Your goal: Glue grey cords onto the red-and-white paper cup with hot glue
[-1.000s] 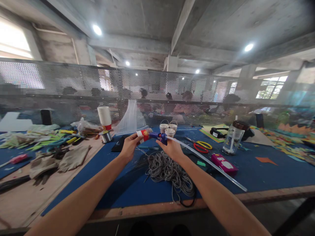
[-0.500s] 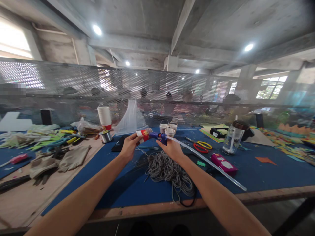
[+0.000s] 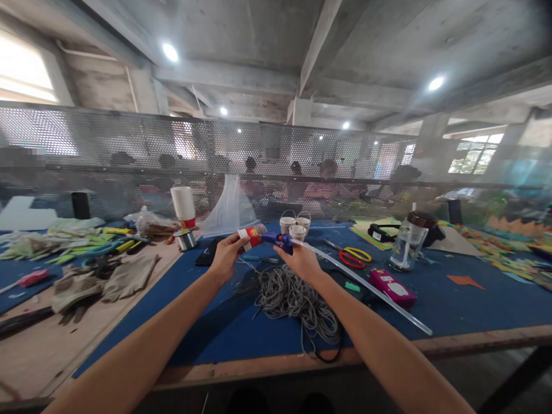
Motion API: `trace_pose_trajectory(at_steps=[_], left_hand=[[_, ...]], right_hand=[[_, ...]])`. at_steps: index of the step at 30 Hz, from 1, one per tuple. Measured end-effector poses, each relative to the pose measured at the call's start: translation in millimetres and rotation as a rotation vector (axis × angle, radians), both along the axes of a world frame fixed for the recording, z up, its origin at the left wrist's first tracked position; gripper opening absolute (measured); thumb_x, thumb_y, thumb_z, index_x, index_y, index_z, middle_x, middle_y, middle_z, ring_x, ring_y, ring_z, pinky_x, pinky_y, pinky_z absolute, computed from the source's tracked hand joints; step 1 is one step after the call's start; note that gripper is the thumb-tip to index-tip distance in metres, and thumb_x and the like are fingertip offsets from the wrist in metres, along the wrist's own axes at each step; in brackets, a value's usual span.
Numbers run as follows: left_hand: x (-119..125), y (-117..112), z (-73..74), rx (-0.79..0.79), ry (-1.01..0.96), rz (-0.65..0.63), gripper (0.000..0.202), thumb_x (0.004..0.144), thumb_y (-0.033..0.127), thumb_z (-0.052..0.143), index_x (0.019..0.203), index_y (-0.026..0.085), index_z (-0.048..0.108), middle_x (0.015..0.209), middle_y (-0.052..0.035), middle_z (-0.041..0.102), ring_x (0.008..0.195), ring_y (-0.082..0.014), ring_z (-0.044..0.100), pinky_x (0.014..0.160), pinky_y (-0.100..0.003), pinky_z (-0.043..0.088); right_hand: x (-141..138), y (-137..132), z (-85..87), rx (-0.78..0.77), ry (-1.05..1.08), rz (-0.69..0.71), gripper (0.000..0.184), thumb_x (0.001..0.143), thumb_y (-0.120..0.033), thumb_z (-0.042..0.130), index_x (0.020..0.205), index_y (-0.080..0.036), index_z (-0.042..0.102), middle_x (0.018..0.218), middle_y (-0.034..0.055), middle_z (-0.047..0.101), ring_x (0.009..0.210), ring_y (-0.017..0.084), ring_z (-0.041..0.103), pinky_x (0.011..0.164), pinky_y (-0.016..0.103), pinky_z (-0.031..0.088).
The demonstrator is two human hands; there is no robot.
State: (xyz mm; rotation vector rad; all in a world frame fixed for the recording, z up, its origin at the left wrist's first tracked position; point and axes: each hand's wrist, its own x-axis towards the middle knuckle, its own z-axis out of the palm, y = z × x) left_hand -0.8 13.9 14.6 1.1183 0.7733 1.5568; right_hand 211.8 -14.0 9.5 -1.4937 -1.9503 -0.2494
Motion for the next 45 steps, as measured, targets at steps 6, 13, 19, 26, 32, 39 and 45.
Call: trace_pose_trajectory(at_steps=[6,13,19,26,32,39,45], left_hand=[[1.7,-1.4,1.0,-0.004,0.011,-0.005,0.043,0.054,0.035,0.088,0.088,0.013,0.076,0.084,-0.0063,0.075,0.073,-0.0182,0.065,0.075,-0.030,0.050],[2.1,-2.4,2.1,0.003,0.017,-0.002,0.042,0.054,0.035,0.088,0.088,0.013,0.076,0.082,-0.0066,0.075,0.073,-0.0191,0.066,0.074,-0.030,0.051],[-1.0,1.7,-1.5,-0.001,0.003,-0.014,0.041,0.055,0.034,0.087,0.089,0.013,0.076,0.087,-0.0068,0.075,0.075,-0.0187,0.066,0.077,-0.030,0.051],[-2.9,4.4,-3.3,-0.017,0.002,-0.006,0.040,0.055,0.033,0.087,0.089,0.014,0.076,0.086,-0.0064,0.075,0.076,-0.0190,0.066,0.078,-0.031,0.051],[-3.9,4.4,-1.9,-0.017,0.011,-0.013,0.039,0.057,0.033,0.085,0.090,0.014,0.076,0.086,-0.0073,0.075,0.076,-0.0189,0.066,0.075,-0.030,0.050],[-4.6,4.6,-2.2,-0.033,0.002,-0.009,0.037,0.056,0.033,0.085,0.087,0.014,0.076,0.085,-0.0070,0.075,0.075,-0.0182,0.065,0.075,-0.030,0.050],[-4.7,4.4,-1.3,-0.039,0.003,0.006,0.039,0.055,0.033,0.086,0.087,0.015,0.075,0.086,-0.0074,0.074,0.075,-0.0183,0.066,0.073,-0.029,0.050]], right_hand=[[-0.2,0.1,-0.7,0.016,0.000,0.003,0.049,0.093,-0.060,0.048,0.120,-0.024,0.067,0.100,0.0077,0.074,0.094,0.026,0.069,0.080,0.030,0.048],[0.0,-1.0,0.6,0.025,0.008,0.017,0.048,0.093,-0.059,0.049,0.117,-0.024,0.068,0.098,0.0076,0.075,0.093,0.026,0.069,0.079,0.029,0.047],[0.0,-0.8,0.0,0.011,0.001,0.016,0.047,0.092,-0.059,0.049,0.115,-0.023,0.069,0.095,0.0074,0.075,0.092,0.026,0.069,0.078,0.029,0.047],[-0.1,-2.4,1.0,0.005,-0.009,0.011,0.046,0.093,-0.059,0.049,0.115,-0.023,0.069,0.097,0.0076,0.074,0.092,0.025,0.069,0.078,0.029,0.047],[-0.2,-3.2,2.2,-0.011,-0.004,0.013,0.046,0.093,-0.058,0.049,0.115,-0.023,0.068,0.097,0.0078,0.075,0.093,0.025,0.069,0.079,0.028,0.047],[0.2,-2.1,1.5,-0.004,-0.013,0.020,0.046,0.093,-0.058,0.049,0.115,-0.023,0.068,0.097,0.0080,0.074,0.094,0.025,0.069,0.080,0.029,0.048],[-0.2,-4.5,4.3,-0.052,-0.013,-0.004,0.047,0.093,-0.059,0.048,0.115,-0.022,0.068,0.099,0.0090,0.074,0.095,0.026,0.068,0.080,0.030,0.048]])
